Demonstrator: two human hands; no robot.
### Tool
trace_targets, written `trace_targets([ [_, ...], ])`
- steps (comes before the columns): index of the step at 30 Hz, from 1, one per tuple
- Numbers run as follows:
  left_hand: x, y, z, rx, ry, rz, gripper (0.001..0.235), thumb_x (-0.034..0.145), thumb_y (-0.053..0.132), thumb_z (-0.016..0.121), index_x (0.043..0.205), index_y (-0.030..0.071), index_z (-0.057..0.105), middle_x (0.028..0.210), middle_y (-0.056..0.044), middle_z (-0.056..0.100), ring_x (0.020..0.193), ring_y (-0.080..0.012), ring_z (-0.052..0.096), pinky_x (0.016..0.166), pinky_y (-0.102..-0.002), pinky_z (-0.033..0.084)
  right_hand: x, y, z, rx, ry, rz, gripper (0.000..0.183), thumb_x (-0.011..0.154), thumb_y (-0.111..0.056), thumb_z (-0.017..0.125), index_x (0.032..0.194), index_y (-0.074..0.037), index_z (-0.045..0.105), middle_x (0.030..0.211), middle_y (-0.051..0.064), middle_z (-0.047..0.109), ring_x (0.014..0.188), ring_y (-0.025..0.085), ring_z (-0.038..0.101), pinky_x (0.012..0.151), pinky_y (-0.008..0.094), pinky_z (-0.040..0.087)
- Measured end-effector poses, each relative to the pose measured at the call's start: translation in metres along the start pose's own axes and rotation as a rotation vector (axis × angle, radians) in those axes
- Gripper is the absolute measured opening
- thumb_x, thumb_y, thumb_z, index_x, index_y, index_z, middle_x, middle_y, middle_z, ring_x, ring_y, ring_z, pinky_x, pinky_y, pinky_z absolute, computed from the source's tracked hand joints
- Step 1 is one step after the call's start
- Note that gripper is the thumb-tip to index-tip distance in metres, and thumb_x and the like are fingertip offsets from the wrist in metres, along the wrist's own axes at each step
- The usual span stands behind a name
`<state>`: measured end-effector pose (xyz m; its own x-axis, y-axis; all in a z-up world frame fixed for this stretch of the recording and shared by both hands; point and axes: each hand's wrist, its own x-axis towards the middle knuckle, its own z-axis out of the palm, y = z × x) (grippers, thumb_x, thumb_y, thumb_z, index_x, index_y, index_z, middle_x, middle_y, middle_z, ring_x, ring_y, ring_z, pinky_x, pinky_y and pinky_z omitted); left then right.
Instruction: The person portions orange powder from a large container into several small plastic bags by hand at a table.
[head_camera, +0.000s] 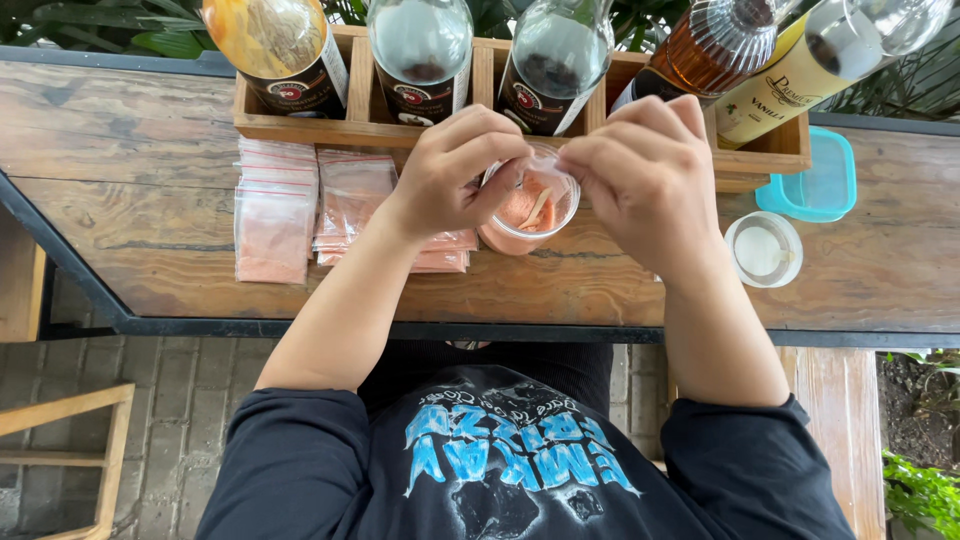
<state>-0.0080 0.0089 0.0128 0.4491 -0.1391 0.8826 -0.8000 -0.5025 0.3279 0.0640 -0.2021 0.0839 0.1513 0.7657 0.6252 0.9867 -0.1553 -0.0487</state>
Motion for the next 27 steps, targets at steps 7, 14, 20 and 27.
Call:
trace_targets([
  [7,-0.008,0.002,0.004,-0.343,0.119,-0.365,0.060,0.096,0.017,0.081,0.140,0.006,0.043,0.109,-0.015,0.069,0.099,-0.0218,0.071,0.094,-0.031,0.064,0.007,0.000,0.014,0.558,0.230,0.474,0.013,0.102,0.007,0.080,0.096,0.003,0.070,0.090,0.011,0.069,0.069,0.010,0.044,0.062,0.022,0.033],
  [14,0.000,0.009,-0.002,-0.485,0.344,-0.530,0.034,0.098,-0.003,0.070,0.126,0.008,0.054,0.094,-0.007,0.063,0.085,-0.0135,0.062,0.077,-0.022,0.056,-0.007,0.009,0.033,0.927,0.273,0.731,0.013,0.090,-0.002,0.081,0.098,-0.002,0.070,0.094,0.009,0.072,0.085,0.012,0.068,0.076,0.020,0.057],
  [20,0.004,0.014,-0.009,-0.477,0.310,-0.520,0.031,0.099,-0.004,0.067,0.125,0.007,0.053,0.094,-0.009,0.064,0.084,-0.0145,0.062,0.077,-0.023,0.056,-0.014,-0.001,0.048,0.802,0.244,0.727,0.007,0.098,-0.005,0.075,0.094,-0.002,0.070,0.085,0.005,0.068,0.079,0.009,0.059,0.070,0.019,0.046],
  [27,0.004,0.011,-0.003,-0.326,0.239,-0.582,0.012,0.097,0.006,0.068,0.086,0.003,0.065,0.076,-0.004,0.063,0.066,-0.0094,0.055,0.056,-0.020,0.045,-0.016,0.000,0.055,0.903,0.386,0.801,0.008,0.099,-0.009,0.073,0.094,-0.004,0.069,0.084,0.004,0.068,0.077,0.009,0.060,0.070,0.019,0.049],
])
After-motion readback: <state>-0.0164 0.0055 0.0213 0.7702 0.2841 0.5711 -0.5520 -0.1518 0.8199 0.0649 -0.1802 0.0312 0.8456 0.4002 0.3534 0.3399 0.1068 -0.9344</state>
